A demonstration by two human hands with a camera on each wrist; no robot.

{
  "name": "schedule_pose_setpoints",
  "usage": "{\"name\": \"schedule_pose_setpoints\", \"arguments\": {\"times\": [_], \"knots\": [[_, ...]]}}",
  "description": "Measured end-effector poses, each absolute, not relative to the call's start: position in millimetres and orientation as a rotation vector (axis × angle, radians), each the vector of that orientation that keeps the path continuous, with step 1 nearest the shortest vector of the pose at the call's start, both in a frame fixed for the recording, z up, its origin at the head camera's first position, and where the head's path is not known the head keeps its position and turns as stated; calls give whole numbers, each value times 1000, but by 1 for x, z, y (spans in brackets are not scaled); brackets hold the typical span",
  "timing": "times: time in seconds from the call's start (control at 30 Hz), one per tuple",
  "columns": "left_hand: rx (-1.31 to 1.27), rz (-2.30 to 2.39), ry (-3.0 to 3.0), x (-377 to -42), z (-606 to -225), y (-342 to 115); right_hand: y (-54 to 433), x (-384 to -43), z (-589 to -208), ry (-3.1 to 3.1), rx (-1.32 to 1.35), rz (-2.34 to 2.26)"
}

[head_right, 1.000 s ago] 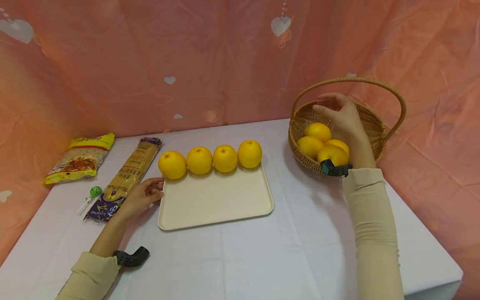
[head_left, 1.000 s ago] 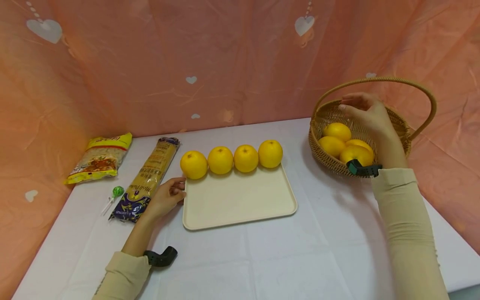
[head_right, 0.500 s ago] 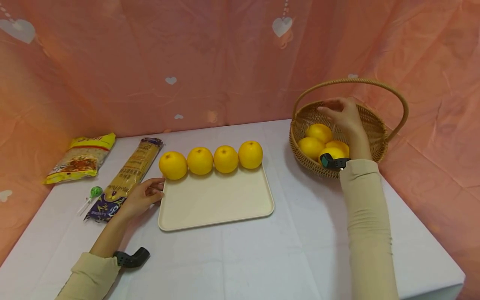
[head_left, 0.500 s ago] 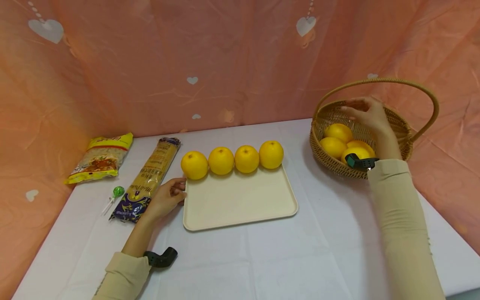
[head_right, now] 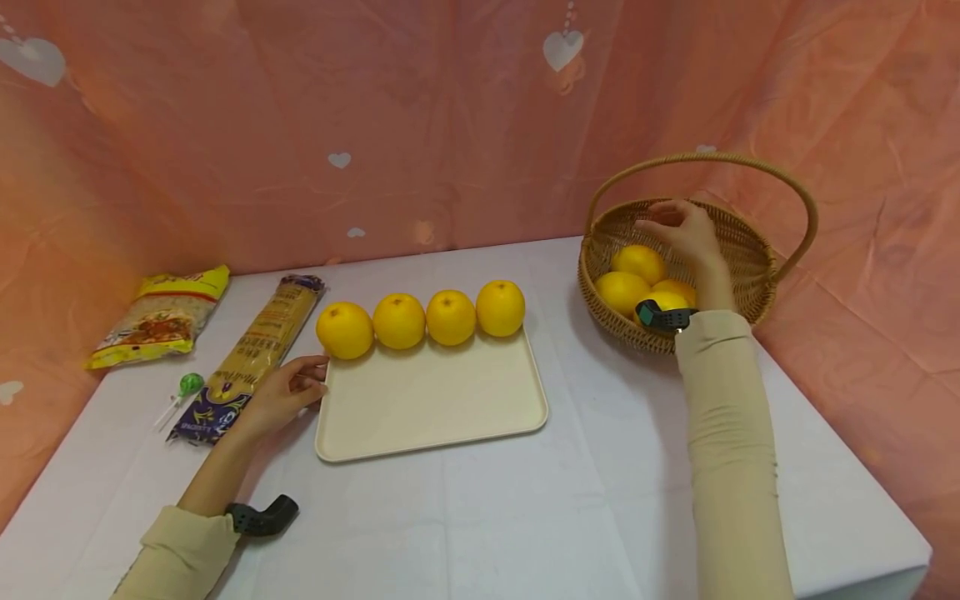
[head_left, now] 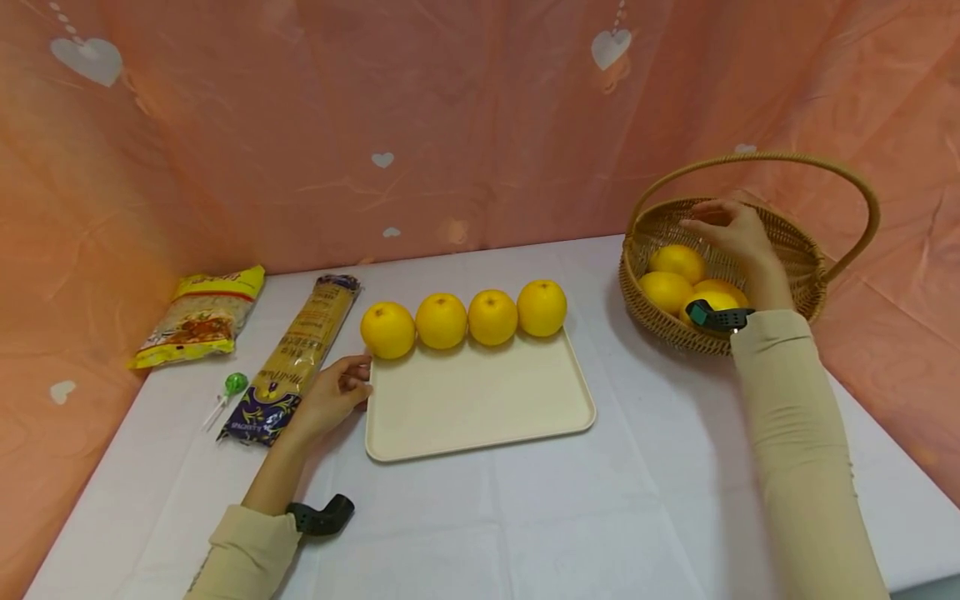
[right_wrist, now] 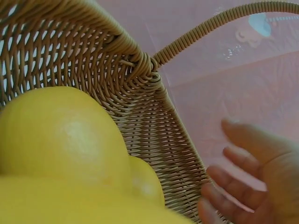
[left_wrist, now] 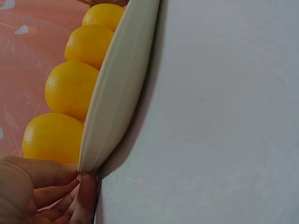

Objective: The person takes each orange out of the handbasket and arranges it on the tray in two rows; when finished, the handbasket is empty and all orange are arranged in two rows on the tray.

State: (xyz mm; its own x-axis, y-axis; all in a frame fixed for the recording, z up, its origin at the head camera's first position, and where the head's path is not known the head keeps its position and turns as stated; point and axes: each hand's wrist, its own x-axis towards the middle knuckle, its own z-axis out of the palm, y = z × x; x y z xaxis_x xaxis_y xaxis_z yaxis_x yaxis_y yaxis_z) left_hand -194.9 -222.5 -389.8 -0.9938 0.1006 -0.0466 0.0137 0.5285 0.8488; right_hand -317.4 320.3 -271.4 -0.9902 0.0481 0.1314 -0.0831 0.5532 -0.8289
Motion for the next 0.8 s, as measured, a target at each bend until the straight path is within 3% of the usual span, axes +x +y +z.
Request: {"name": "schedule_pose_setpoints", "arguments": {"times": [0.2, 0.5, 0.8], "knots": [[111, 1505, 2655, -193, -390, -222, 323, -323, -275, -3027, 128, 1139], [127, 1510, 2660, -193, -389, -222, 320, -326, -290, -3101, 65, 1581], [139, 1558, 2635, -194, -390, -224, 321, -327, -290, -3182, 192, 1415]]}}
